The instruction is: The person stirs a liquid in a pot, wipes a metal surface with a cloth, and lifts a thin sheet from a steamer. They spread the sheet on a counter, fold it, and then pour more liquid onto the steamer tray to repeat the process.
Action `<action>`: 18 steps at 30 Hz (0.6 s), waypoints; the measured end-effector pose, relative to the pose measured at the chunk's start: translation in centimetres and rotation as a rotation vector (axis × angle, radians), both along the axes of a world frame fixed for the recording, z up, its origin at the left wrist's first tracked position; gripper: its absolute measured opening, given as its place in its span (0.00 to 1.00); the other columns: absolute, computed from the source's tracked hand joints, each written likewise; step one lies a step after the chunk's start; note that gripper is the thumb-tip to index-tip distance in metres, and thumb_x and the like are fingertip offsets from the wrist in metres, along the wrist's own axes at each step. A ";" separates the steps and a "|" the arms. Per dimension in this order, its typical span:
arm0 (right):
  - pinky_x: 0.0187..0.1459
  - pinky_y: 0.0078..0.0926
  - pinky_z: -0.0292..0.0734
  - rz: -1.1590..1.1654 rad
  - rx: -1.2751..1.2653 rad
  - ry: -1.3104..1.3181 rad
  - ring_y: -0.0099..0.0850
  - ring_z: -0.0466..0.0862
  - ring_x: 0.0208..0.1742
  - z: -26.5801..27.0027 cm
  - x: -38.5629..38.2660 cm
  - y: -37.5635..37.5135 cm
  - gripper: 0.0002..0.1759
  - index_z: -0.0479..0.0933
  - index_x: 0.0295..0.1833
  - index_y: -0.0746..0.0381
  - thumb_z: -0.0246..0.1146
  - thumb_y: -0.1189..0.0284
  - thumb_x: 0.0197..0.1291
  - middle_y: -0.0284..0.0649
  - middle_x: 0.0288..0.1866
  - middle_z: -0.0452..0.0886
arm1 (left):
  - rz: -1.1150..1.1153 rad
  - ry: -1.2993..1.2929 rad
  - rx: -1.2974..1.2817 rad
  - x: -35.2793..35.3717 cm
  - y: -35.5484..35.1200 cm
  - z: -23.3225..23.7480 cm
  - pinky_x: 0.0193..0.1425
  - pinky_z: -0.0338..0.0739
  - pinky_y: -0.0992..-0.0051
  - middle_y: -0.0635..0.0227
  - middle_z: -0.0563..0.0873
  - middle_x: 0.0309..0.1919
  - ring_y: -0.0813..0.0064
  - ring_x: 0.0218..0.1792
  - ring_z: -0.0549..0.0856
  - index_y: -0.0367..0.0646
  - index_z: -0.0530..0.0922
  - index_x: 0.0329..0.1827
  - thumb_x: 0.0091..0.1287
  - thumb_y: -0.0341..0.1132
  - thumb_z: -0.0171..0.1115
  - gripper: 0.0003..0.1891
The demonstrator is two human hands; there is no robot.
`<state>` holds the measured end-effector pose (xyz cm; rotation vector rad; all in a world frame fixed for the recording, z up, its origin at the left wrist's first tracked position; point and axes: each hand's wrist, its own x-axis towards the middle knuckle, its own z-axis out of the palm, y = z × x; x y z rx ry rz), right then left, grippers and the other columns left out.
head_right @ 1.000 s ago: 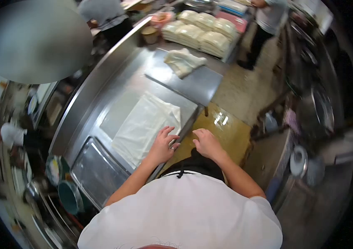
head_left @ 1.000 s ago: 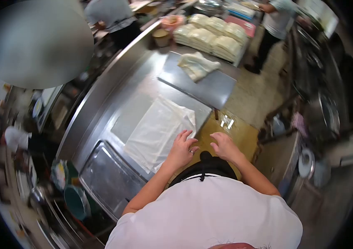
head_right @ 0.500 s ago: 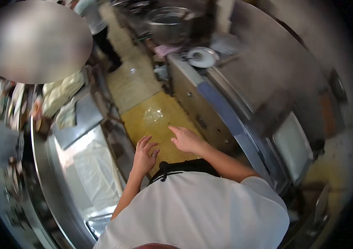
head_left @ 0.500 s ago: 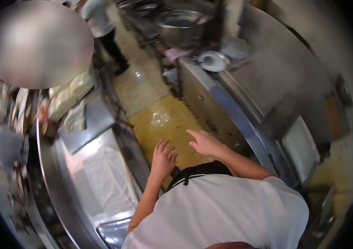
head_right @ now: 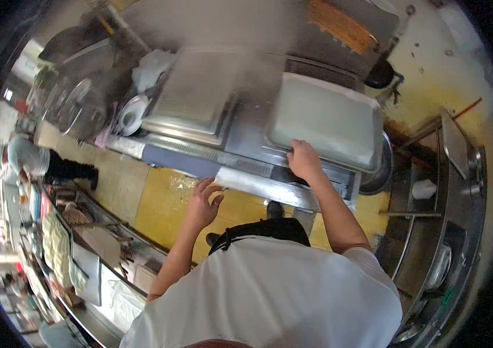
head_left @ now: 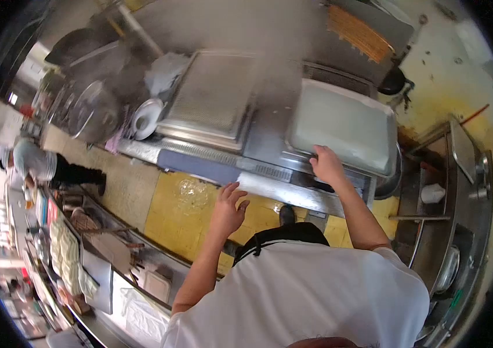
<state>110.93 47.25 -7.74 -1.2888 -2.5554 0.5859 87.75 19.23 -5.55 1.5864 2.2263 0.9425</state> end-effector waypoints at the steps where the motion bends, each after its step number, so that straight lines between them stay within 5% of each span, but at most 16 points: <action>1: 0.63 0.49 0.78 -0.063 -0.016 -0.003 0.55 0.83 0.60 -0.8 2.2 1.8 0.20 0.81 0.59 0.66 0.66 0.66 0.65 0.57 0.56 0.84 | -0.048 0.013 0.000 0.8 2.3 -0.4 0.72 0.75 0.54 0.52 0.82 0.64 0.46 0.68 0.77 0.42 0.87 0.50 0.63 0.30 0.74 0.13; 7: 0.55 0.52 0.81 -0.312 -0.268 -0.121 0.56 0.86 0.48 -3.8 12.6 7.9 0.17 0.86 0.41 0.67 0.67 0.62 0.65 0.56 0.41 0.87 | -0.268 -0.007 -0.025 4.1 14.5 -1.3 0.71 0.76 0.55 0.52 0.84 0.61 0.48 0.66 0.79 0.42 0.87 0.47 0.61 0.29 0.73 0.12; 10: 0.58 0.50 0.80 -0.420 -0.179 -0.168 0.57 0.84 0.53 -4.0 16.0 8.9 0.15 0.86 0.45 0.67 0.67 0.66 0.62 0.56 0.45 0.86 | -0.308 0.042 -0.074 4.5 20.8 -1.9 0.71 0.76 0.54 0.53 0.83 0.61 0.48 0.68 0.78 0.41 0.87 0.49 0.58 0.29 0.71 0.15; 16: 0.66 0.46 0.77 -0.338 0.508 -0.083 0.54 0.79 0.64 -3.1 19.1 11.1 0.13 0.85 0.47 0.67 0.64 0.75 0.57 0.57 0.55 0.83 | -0.419 0.531 0.001 7.0 32.1 -4.5 0.69 0.78 0.54 0.49 0.83 0.62 0.47 0.67 0.78 0.41 0.83 0.54 0.56 0.27 0.70 0.20; 18: 0.65 0.47 0.78 -0.292 0.398 -0.145 0.52 0.81 0.63 -5.1 19.7 12.8 0.13 0.85 0.46 0.67 0.63 0.75 0.57 0.57 0.54 0.84 | -0.456 0.570 -0.134 6.9 34.7 -7.1 0.67 0.79 0.54 0.50 0.85 0.60 0.49 0.65 0.81 0.42 0.84 0.49 0.57 0.28 0.68 0.16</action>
